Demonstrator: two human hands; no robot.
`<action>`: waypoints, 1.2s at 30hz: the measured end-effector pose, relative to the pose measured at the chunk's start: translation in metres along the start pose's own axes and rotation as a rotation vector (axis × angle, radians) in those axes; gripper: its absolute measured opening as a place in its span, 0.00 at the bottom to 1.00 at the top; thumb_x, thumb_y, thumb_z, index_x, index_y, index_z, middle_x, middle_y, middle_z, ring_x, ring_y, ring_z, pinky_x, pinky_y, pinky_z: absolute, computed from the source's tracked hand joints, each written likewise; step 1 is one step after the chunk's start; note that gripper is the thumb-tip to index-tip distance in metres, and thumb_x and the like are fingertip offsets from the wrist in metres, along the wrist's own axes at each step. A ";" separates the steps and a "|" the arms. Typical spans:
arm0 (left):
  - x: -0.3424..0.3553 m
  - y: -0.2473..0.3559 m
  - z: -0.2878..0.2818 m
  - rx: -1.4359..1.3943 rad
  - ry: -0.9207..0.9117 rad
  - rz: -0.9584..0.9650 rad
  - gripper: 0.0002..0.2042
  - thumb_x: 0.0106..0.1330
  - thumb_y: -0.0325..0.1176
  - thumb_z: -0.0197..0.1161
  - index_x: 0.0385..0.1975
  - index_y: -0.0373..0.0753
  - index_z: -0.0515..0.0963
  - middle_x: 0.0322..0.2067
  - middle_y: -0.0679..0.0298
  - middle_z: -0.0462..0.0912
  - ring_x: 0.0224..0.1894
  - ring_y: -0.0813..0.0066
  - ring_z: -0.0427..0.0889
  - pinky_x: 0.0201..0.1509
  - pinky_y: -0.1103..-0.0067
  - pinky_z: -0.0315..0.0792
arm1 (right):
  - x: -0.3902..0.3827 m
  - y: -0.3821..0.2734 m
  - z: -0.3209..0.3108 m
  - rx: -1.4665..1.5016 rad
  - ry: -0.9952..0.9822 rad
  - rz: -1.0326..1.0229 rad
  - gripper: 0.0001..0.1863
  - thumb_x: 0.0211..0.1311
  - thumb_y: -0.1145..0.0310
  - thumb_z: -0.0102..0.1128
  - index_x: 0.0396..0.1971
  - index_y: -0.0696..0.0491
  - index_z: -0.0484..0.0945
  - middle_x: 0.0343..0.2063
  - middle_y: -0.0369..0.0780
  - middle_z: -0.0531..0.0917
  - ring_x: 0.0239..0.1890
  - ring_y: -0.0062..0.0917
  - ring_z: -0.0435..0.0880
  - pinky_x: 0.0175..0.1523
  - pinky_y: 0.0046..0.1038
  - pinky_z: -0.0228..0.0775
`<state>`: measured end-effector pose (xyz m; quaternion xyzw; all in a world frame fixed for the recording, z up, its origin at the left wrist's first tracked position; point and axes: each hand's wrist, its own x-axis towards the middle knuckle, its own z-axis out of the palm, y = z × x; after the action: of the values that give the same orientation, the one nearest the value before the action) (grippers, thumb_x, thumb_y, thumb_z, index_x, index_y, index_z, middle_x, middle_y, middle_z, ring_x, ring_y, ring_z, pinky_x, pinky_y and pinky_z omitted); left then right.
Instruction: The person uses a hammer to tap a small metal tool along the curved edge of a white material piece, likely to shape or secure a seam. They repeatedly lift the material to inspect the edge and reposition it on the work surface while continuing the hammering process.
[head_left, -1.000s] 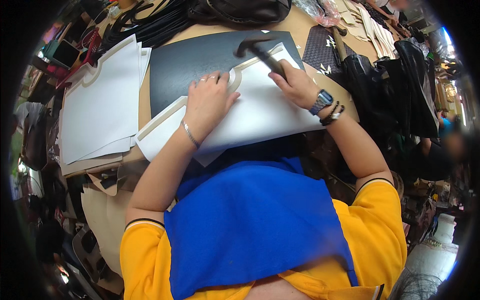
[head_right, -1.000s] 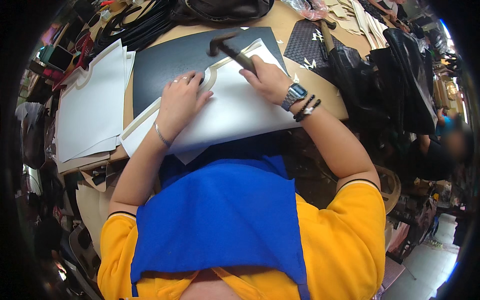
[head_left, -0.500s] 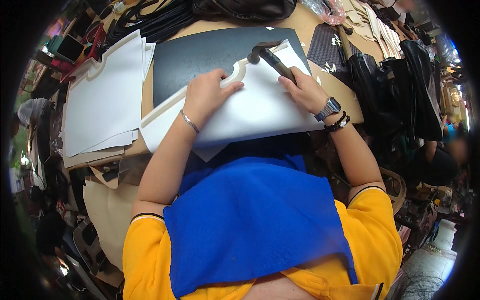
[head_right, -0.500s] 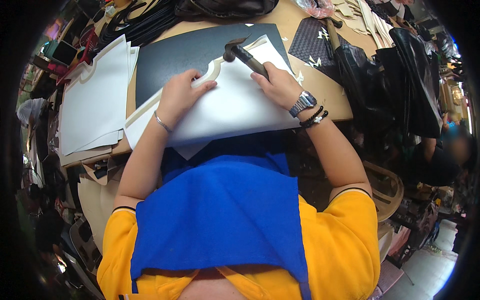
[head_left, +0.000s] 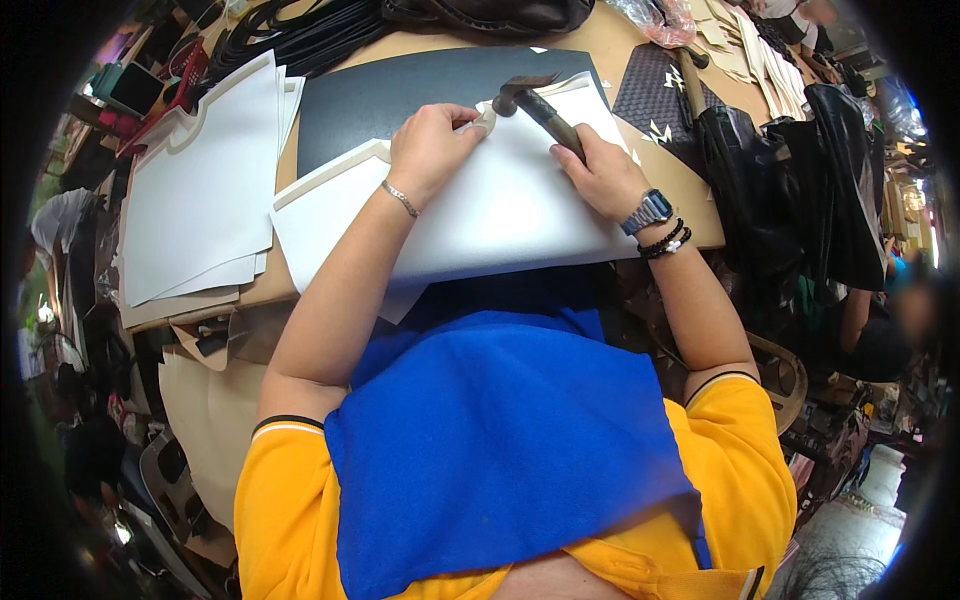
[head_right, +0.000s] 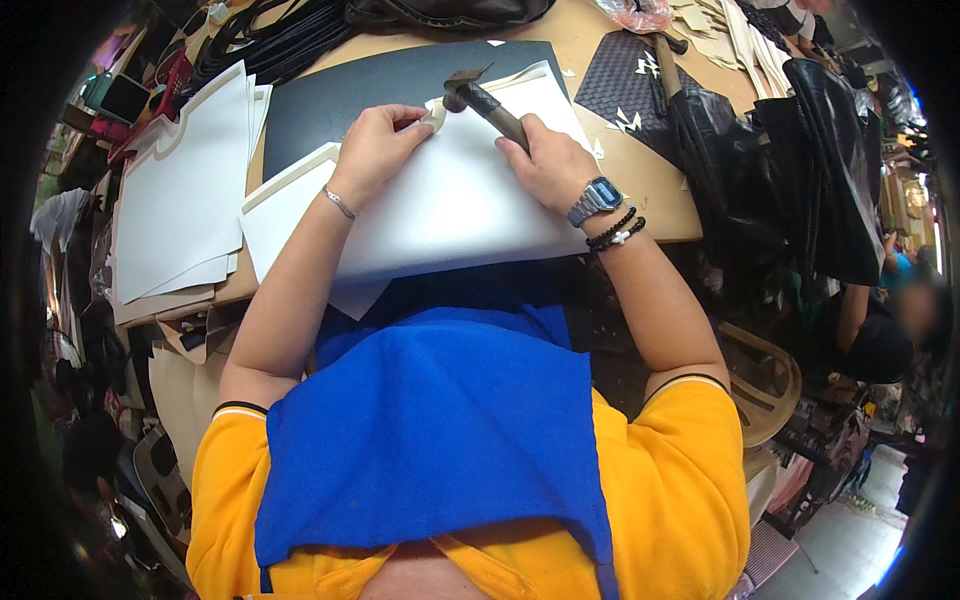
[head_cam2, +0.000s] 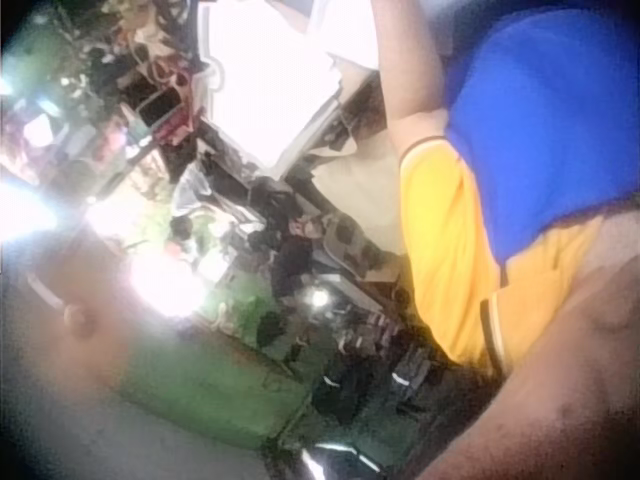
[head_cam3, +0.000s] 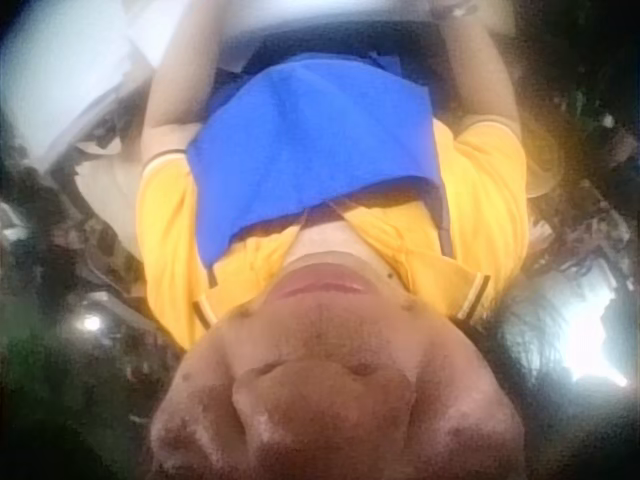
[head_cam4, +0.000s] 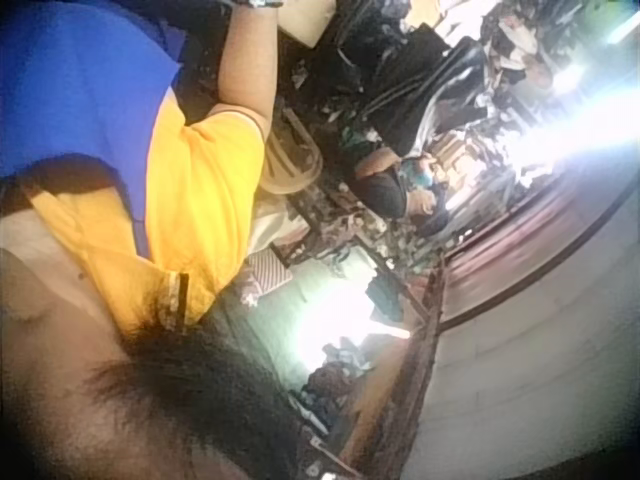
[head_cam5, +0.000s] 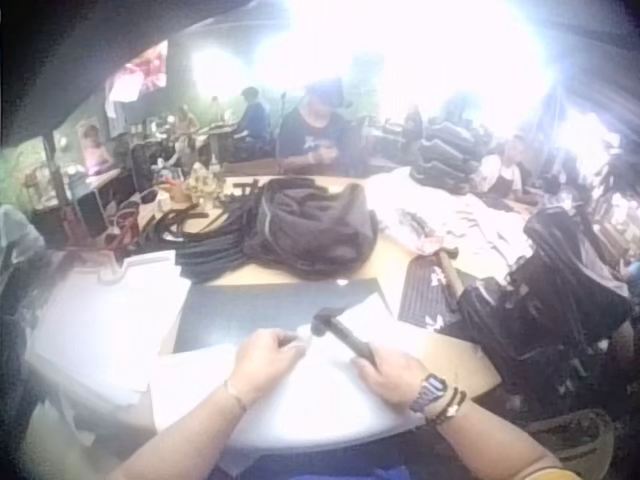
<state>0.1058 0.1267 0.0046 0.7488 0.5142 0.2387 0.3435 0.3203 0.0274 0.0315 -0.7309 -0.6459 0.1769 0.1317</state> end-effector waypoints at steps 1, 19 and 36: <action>0.000 0.001 -0.001 0.029 -0.016 -0.020 0.16 0.59 0.44 0.64 0.42 0.42 0.86 0.36 0.56 0.87 0.41 0.60 0.85 0.49 0.70 0.75 | 0.000 0.000 0.001 0.001 -0.002 0.001 0.21 0.69 0.51 0.52 0.39 0.56 0.71 0.25 0.52 0.81 0.31 0.48 0.82 0.38 0.44 0.71; -0.010 0.008 0.009 0.399 0.083 0.275 0.12 0.65 0.39 0.59 0.37 0.41 0.86 0.37 0.57 0.83 0.39 0.59 0.83 0.44 0.67 0.77 | 0.002 0.001 -0.002 -0.023 0.002 -0.070 0.18 0.69 0.53 0.52 0.39 0.55 0.71 0.23 0.51 0.81 0.29 0.47 0.82 0.35 0.44 0.71; -0.009 -0.003 -0.007 0.196 -0.028 0.228 0.13 0.60 0.38 0.66 0.37 0.36 0.85 0.35 0.55 0.85 0.38 0.60 0.85 0.47 0.71 0.77 | 0.028 -0.004 -0.008 -0.021 -0.071 -0.211 0.19 0.69 0.52 0.50 0.40 0.56 0.69 0.25 0.54 0.82 0.32 0.50 0.82 0.38 0.47 0.72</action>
<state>0.0956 0.1214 0.0069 0.8355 0.4417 0.2145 0.2467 0.3227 0.0555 0.0375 -0.6532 -0.7255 0.1811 0.1189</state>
